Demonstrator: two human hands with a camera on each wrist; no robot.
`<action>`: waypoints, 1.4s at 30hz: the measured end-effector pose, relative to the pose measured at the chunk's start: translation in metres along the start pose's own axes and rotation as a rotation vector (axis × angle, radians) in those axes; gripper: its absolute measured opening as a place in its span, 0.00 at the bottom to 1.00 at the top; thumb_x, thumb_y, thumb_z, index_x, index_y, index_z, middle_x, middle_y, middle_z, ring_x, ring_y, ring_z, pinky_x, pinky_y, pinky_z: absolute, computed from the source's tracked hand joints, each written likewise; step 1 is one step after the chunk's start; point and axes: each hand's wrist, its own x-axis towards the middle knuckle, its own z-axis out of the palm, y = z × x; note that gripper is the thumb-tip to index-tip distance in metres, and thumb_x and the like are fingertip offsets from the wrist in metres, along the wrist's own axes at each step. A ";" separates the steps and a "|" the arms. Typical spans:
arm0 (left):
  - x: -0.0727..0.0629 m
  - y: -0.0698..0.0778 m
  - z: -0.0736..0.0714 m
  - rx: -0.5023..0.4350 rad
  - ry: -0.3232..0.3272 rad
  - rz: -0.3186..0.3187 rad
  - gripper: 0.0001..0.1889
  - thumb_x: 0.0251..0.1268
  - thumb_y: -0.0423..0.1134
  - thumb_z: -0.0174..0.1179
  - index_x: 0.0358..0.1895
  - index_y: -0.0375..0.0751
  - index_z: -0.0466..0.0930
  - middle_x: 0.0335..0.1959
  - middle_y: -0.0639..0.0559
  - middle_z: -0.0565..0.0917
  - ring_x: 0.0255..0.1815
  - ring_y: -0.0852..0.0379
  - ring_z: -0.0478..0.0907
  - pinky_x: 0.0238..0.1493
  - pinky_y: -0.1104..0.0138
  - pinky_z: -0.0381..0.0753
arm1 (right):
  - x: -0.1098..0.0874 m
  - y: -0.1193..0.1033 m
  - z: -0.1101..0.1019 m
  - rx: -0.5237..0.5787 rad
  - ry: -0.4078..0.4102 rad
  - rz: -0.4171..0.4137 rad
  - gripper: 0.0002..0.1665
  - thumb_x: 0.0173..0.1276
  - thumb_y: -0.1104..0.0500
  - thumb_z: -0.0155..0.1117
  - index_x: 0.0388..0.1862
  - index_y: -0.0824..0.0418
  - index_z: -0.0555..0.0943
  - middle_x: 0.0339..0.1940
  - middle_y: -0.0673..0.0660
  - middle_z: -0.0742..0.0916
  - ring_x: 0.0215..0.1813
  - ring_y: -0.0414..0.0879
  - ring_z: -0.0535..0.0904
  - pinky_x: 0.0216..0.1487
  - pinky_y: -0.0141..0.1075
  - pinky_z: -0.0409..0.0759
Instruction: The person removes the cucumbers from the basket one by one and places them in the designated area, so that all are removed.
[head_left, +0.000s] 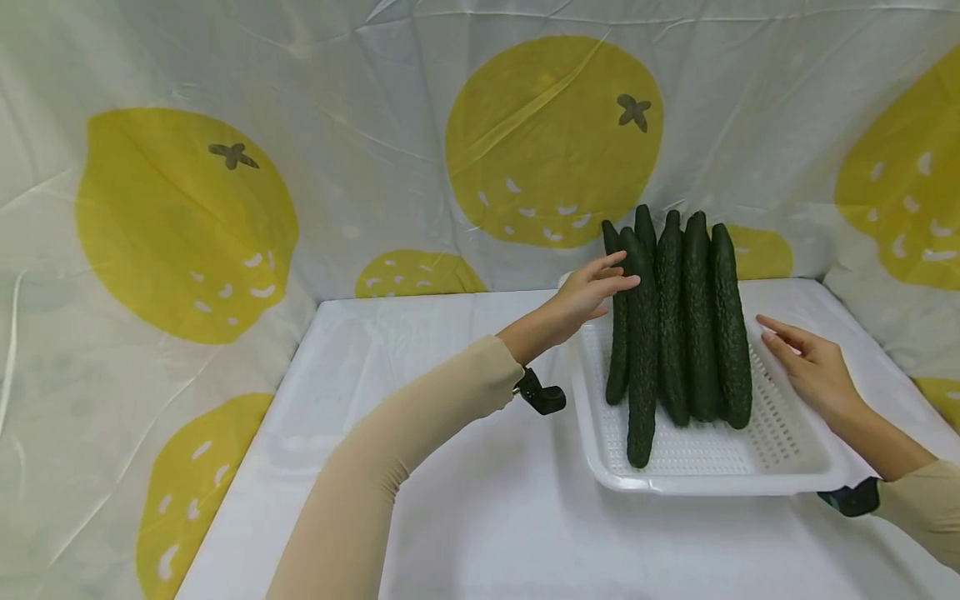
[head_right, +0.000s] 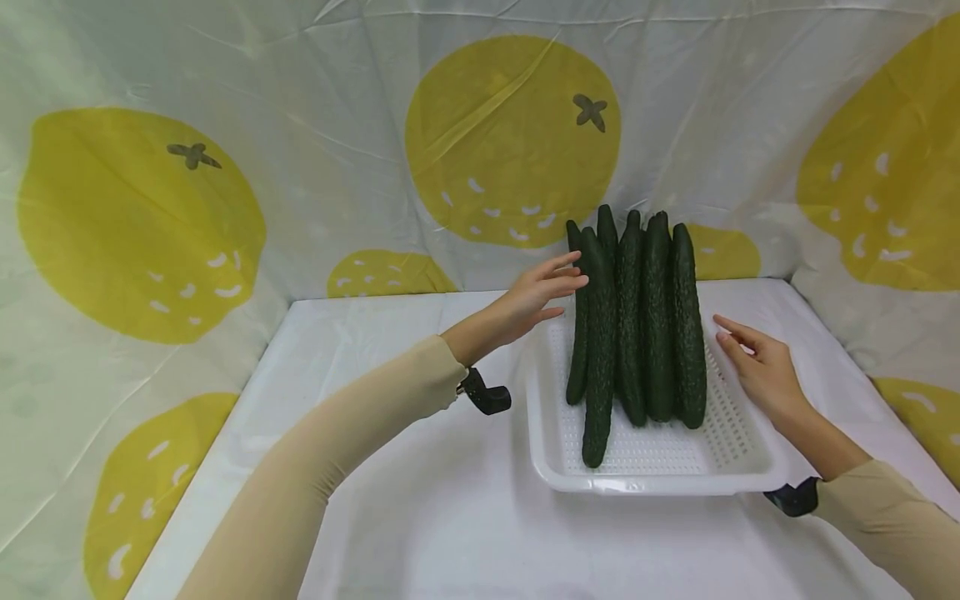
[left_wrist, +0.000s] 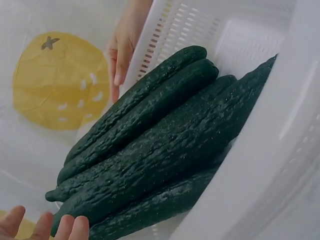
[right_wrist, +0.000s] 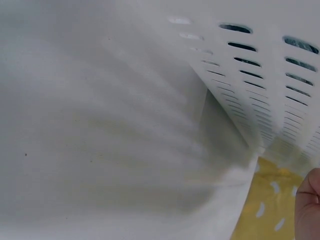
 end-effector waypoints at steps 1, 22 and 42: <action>0.001 -0.001 0.004 -0.002 0.027 -0.006 0.33 0.74 0.44 0.59 0.79 0.56 0.59 0.76 0.50 0.63 0.75 0.53 0.61 0.71 0.51 0.65 | 0.000 0.000 0.000 -0.003 0.003 0.000 0.32 0.81 0.47 0.49 0.75 0.64 0.65 0.72 0.73 0.66 0.75 0.67 0.56 0.70 0.66 0.54; 0.027 -0.024 0.048 0.026 0.376 0.004 0.25 0.64 0.37 0.70 0.64 0.60 0.79 0.63 0.54 0.75 0.64 0.50 0.73 0.59 0.57 0.78 | -0.002 0.000 0.000 -0.019 0.032 0.011 0.32 0.80 0.45 0.51 0.75 0.60 0.68 0.71 0.66 0.71 0.69 0.35 0.62 0.65 0.33 0.63; 0.043 -0.044 0.061 0.214 0.470 0.008 0.26 0.61 0.35 0.72 0.61 0.63 0.81 0.64 0.50 0.73 0.62 0.53 0.73 0.51 0.64 0.81 | -0.002 -0.002 0.001 -0.005 0.005 0.051 0.33 0.81 0.44 0.49 0.76 0.60 0.66 0.72 0.73 0.68 0.74 0.51 0.59 0.70 0.50 0.60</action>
